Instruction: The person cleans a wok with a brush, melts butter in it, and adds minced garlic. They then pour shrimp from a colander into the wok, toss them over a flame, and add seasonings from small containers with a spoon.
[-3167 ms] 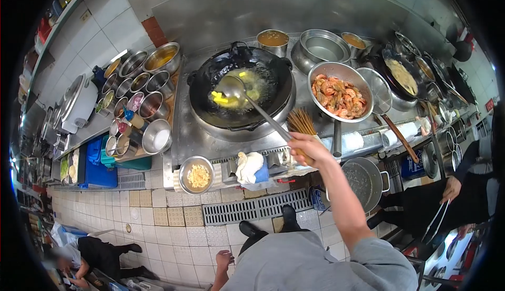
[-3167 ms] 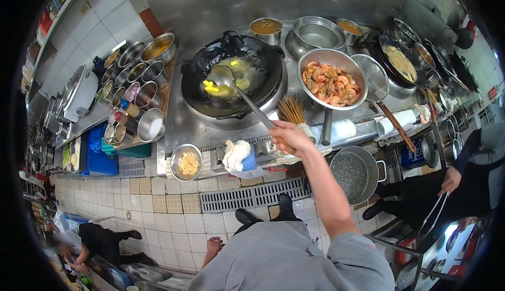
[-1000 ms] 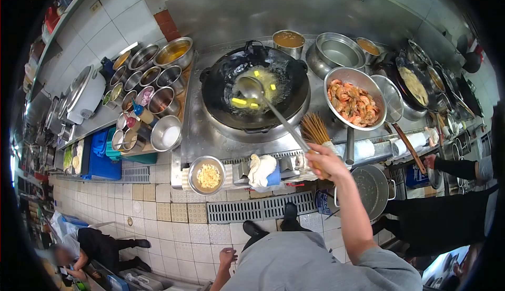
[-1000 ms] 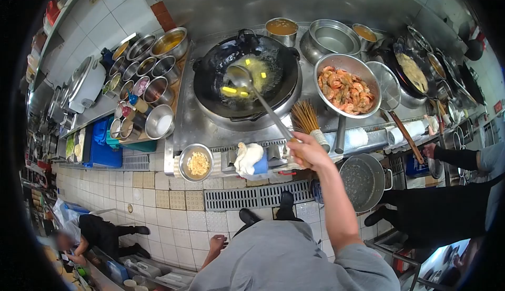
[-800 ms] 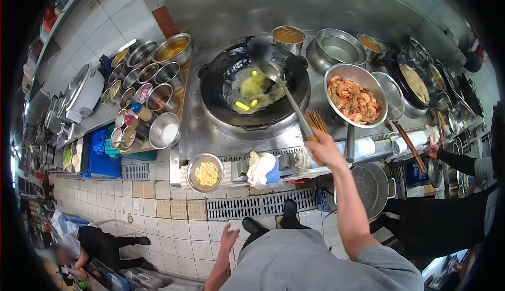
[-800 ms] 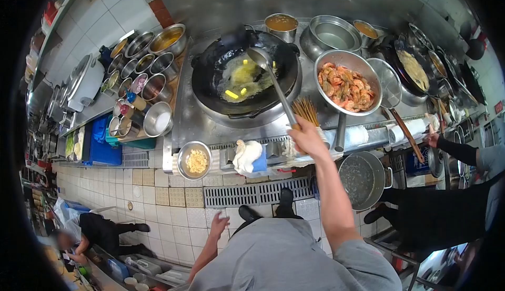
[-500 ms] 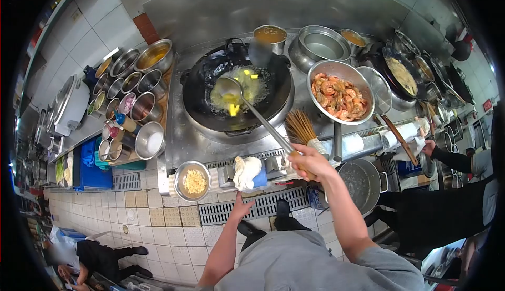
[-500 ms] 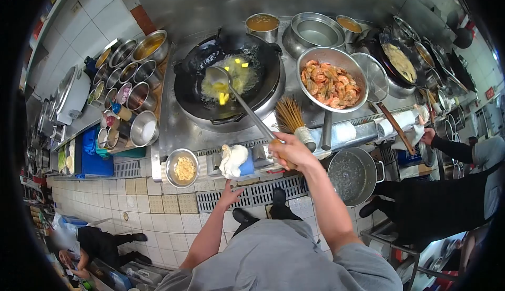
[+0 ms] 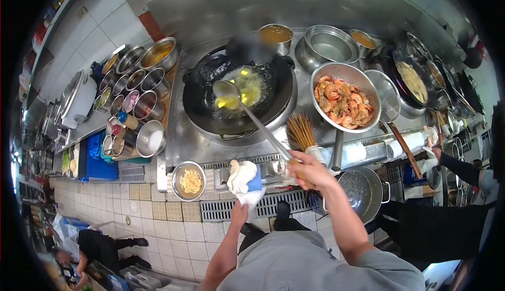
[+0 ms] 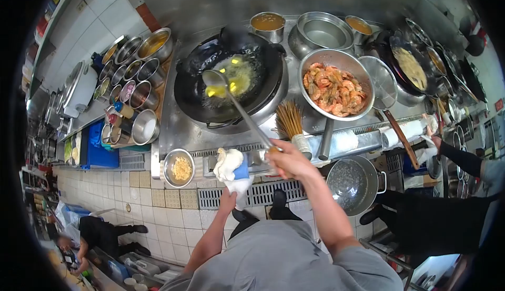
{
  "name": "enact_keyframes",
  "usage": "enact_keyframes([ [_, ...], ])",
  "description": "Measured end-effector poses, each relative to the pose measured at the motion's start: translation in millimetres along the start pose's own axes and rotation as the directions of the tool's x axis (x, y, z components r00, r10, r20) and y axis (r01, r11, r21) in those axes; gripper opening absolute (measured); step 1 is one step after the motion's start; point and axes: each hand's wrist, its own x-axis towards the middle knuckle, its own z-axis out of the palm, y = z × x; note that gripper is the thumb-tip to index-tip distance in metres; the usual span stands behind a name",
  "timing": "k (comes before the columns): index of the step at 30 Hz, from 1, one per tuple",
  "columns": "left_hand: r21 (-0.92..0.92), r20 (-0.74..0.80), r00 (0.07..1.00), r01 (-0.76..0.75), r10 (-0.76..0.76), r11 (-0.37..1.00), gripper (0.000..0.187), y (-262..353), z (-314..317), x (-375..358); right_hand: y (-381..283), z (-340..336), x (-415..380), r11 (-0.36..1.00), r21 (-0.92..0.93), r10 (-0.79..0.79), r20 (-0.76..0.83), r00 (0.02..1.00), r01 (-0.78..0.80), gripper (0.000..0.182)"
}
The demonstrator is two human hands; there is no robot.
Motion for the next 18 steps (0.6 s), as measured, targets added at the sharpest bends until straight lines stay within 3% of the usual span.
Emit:
enact_keyframes([
  [1,0.206,-0.072,0.984,-0.144,0.161,0.968,0.042,6.9,-0.7,-4.5,-1.7,-10.6,-5.3,0.999,-0.041,0.012,-0.033,0.999,-0.013,0.064],
  [2,0.159,-0.089,0.993,-0.067,0.082,0.985,0.044,13.6,1.9,-12.6,-4.0,-22.1,-4.7,0.993,-0.116,-0.028,-0.025,0.999,0.024,0.066],
  [5,0.149,-0.044,0.998,-0.042,0.050,0.988,0.043,26.9,-2.0,-13.8,-18.3,-16.8,14.6,0.968,-0.244,-0.071,-0.068,0.995,0.052,0.065],
  [7,0.177,-0.009,1.000,0.008,-0.007,0.984,0.047,55.9,-16.6,-21.2,-14.0,-1.3,41.0,0.919,-0.335,-0.242,-0.065,0.968,0.207,0.064],
  [9,0.339,0.044,0.997,0.041,-0.059,0.940,0.048,68.1,-31.9,-20.4,6.1,11.7,67.0,0.951,-0.234,-0.230,-0.096,0.969,0.203,0.065],
  [10,0.225,0.042,0.999,0.011,-0.021,0.974,0.041,66.7,-40.3,-21.5,-4.9,24.9,54.3,0.966,-0.212,-0.165,-0.075,0.984,0.145,0.065],
  [11,0.021,0.134,0.983,0.124,-0.125,0.992,0.032,63.1,-52.3,-28.7,3.0,21.0,55.1,0.968,-0.186,-0.170,0.011,0.985,0.169,0.067],
  [13,0.412,0.095,0.968,-0.249,0.230,0.876,0.029,102.7,-93.0,-62.5,1.7,15.2,30.8,0.992,-0.108,-0.063,0.024,0.998,0.066,0.069],
  [15,0.288,0.100,0.992,-0.109,0.083,0.951,0.031,183.2,-129.1,-72.8,-5.0,0.2,0.2,0.986,-0.166,-0.025,-0.029,0.999,0.020,0.071],
  [17,0.233,-0.078,0.954,-0.266,0.291,0.935,0.031,239.8,-140.2,-53.5,-13.3,-9.6,-16.3,0.948,-0.318,-0.001,-0.094,0.996,-0.029,0.071],
  [18,0.300,-0.138,0.868,-0.422,0.477,0.855,0.032,262.3,-138.2,-31.3,-13.3,-11.2,-12.4,0.949,-0.313,-0.057,-0.087,0.995,0.027,0.070],
])
